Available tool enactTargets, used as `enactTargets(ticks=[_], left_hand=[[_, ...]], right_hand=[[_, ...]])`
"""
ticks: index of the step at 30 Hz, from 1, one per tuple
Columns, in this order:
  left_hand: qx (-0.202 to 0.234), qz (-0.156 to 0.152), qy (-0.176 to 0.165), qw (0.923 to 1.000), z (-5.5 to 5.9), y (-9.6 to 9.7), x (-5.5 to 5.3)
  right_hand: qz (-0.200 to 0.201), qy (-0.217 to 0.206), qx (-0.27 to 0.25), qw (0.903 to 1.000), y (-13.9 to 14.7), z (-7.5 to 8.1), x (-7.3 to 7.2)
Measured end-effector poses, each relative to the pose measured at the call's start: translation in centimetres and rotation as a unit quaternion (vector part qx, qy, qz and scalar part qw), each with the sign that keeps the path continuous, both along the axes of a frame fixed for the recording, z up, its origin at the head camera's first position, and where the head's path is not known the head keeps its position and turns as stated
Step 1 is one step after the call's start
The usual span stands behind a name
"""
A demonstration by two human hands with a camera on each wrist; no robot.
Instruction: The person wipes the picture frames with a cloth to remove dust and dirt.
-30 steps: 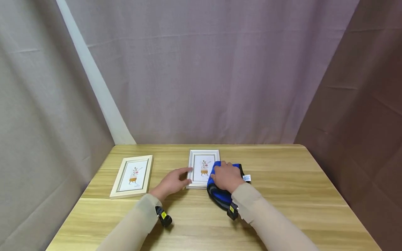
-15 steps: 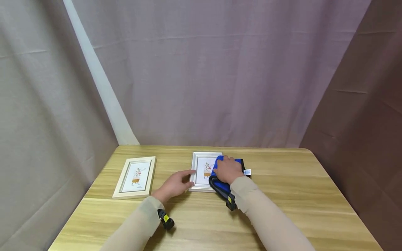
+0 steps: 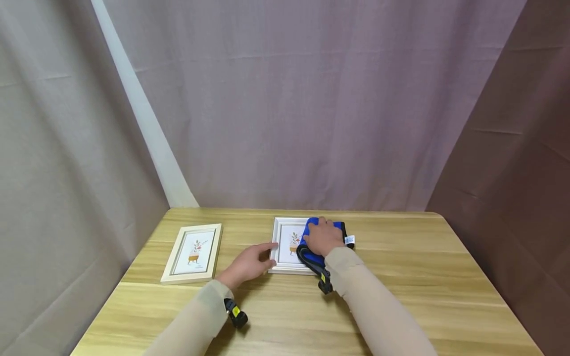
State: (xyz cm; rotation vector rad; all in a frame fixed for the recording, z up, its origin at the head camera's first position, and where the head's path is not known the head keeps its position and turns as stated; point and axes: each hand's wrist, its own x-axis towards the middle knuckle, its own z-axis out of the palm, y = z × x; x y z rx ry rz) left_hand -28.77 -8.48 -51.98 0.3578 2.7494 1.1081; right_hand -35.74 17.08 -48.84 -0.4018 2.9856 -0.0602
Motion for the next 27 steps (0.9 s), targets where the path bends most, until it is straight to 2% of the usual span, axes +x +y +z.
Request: enactTargets(ticks=[8, 17, 27], left_hand=[[-0.007, 0.000, 0.004, 1.0000, 0.0, 0.2, -0.2], [-0.009, 0.001, 0.003, 1.0000, 0.0, 0.3, -0.2], [-0.013, 0.010, -0.010, 0.9998, 0.1, 0.3, 0.1]], right_hand=[[0.020, 0.023, -0.018, 0.9994, 0.6, -0.6, -0.5], [0.049, 0.056, 0.003, 0.9972, 0.8, -0.1, -0.6], [0.079, 0.056, -0.003, 0.9953, 1.5, -0.2, -1.4]])
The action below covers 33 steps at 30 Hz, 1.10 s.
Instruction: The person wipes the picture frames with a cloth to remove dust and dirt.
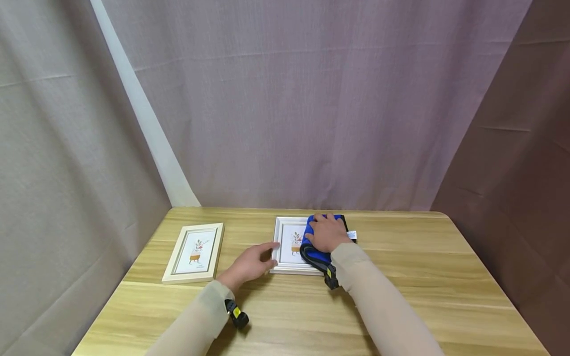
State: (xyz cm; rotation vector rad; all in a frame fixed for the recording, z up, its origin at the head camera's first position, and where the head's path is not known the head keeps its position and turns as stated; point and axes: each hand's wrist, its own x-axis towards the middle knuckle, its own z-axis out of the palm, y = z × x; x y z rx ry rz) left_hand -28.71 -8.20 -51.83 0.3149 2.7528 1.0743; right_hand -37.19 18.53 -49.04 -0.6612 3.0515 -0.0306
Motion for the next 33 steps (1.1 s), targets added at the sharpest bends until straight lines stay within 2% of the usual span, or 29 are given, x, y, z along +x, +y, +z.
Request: enactTargets(ticks=[16, 33], left_hand=[[0.003, 0.000, 0.006, 1.0000, 0.1, -0.1, 0.4], [-0.012, -0.014, 0.026, 0.9995, -0.3, 1.3, 0.6]], right_hand=[[0.024, -0.016, -0.032, 0.9991, -0.6, -0.1, -0.5], [0.042, -0.038, -0.020, 0.9982, -3.4, -0.2, -0.8]])
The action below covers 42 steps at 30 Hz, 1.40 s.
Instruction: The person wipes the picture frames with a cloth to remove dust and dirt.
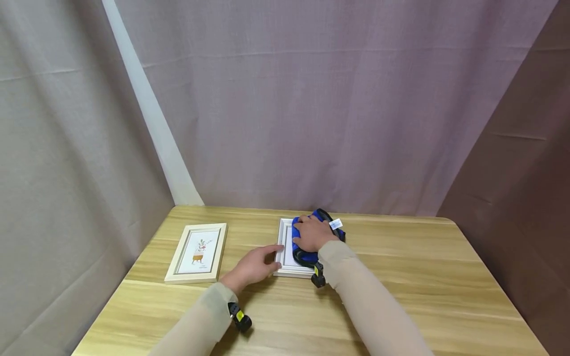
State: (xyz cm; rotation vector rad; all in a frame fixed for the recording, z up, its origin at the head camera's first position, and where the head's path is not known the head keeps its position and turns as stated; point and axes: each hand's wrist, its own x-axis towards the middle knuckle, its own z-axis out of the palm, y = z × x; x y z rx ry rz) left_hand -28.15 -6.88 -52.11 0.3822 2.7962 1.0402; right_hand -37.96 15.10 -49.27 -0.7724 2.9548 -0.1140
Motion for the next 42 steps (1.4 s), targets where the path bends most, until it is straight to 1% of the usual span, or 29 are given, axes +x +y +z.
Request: enactTargets(ticks=[7, 10, 17, 21, 25, 31, 37, 42], left_hand=[[-0.002, -0.008, 0.007, 0.9999, -0.1, 0.2, 0.4], [-0.004, -0.009, 0.013, 0.9999, 0.0, 0.2, 0.5], [-0.009, -0.006, 0.013, 0.9999, -0.1, -0.3, 0.5], [-0.011, -0.005, 0.015, 0.9998, -0.1, -0.6, 0.4], [-0.012, -0.007, 0.018, 0.9997, -0.2, -0.9, 0.4], [-0.013, -0.025, 0.035, 0.9990, -0.3, -1.0, 0.3], [-0.014, -0.026, 0.031, 0.9991, -0.4, -0.9, 0.5], [-0.021, -0.027, 0.028, 0.9990, -0.4, -0.5, 0.7]], right_hand=[[0.007, -0.004, -0.003, 1.0000, -1.4, 0.2, 0.6], [0.006, -0.002, -0.004, 1.0000, -1.6, 0.1, 0.5], [0.008, 0.002, -0.005, 1.0000, -2.2, -0.7, -0.1], [0.005, 0.007, -0.007, 0.9999, -2.7, -0.6, 0.1], [-0.001, 0.008, 0.004, 1.0000, -3.1, -0.4, 0.1], [-0.016, 0.010, 0.030, 0.9994, -3.0, -0.2, 0.3], [-0.010, 0.020, 0.037, 0.9991, -2.8, 0.6, 0.9], [-0.010, 0.024, 0.045, 0.9987, -2.0, 0.6, 0.8]])
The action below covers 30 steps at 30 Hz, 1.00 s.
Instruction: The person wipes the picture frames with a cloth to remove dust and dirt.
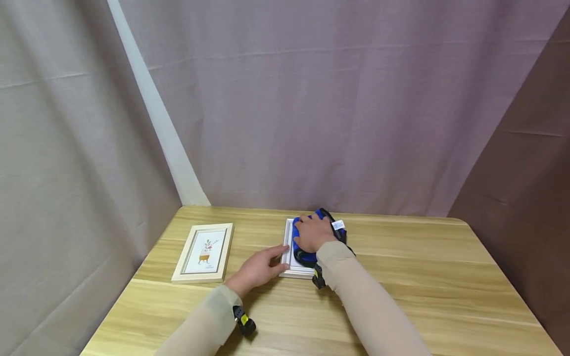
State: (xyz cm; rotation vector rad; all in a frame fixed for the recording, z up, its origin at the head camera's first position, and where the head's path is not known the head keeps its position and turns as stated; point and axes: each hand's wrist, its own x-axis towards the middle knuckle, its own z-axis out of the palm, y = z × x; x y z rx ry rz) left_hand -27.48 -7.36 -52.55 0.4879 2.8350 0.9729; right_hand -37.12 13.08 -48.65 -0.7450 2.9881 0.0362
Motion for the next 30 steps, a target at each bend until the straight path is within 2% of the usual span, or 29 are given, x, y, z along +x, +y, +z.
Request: enactTargets(ticks=[5, 18, 30], left_hand=[[-0.016, -0.001, 0.008, 0.9998, 0.0, 0.4, 0.0], [-0.015, 0.003, 0.006, 0.9999, 0.1, 0.3, -0.2], [-0.038, 0.004, 0.017, 0.9991, -0.2, 1.0, 0.0]], right_hand=[[-0.003, 0.002, -0.004, 1.0000, 1.1, 0.1, -0.3], [-0.018, 0.002, 0.008, 0.9998, 4.1, 0.5, -1.0], [-0.014, 0.011, 0.017, 0.9997, 6.5, 1.2, -0.5]])
